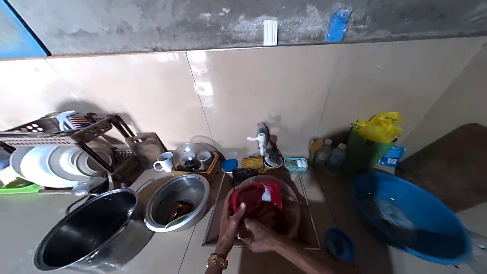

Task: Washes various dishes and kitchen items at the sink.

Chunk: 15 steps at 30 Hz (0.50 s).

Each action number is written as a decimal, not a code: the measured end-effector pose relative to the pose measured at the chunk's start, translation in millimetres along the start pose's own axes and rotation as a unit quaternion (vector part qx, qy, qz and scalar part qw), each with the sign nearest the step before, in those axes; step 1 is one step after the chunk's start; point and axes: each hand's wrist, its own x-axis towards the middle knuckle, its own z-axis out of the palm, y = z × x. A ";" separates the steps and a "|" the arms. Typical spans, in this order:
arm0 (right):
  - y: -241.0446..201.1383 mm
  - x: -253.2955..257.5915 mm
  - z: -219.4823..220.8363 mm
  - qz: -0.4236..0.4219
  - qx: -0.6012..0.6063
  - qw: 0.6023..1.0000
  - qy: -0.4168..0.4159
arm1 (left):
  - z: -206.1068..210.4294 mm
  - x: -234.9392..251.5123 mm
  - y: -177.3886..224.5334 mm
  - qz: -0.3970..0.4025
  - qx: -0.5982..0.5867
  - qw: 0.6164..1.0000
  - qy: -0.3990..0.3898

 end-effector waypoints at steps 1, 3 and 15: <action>-2.7 -3.2 6.9 -0.029 0.019 0.999 -0.003 | 1.2 0.6 0.1 -0.015 0.006 1.000 -0.007; 24.0 -6.1 15.1 -0.089 -0.063 0.994 0.022 | -7.7 5.6 2.5 -0.068 0.021 0.997 -0.038; 21.2 -1.9 4.4 -0.061 -0.179 0.982 0.021 | 6.2 -11.4 -8.9 -0.131 -0.086 0.987 0.036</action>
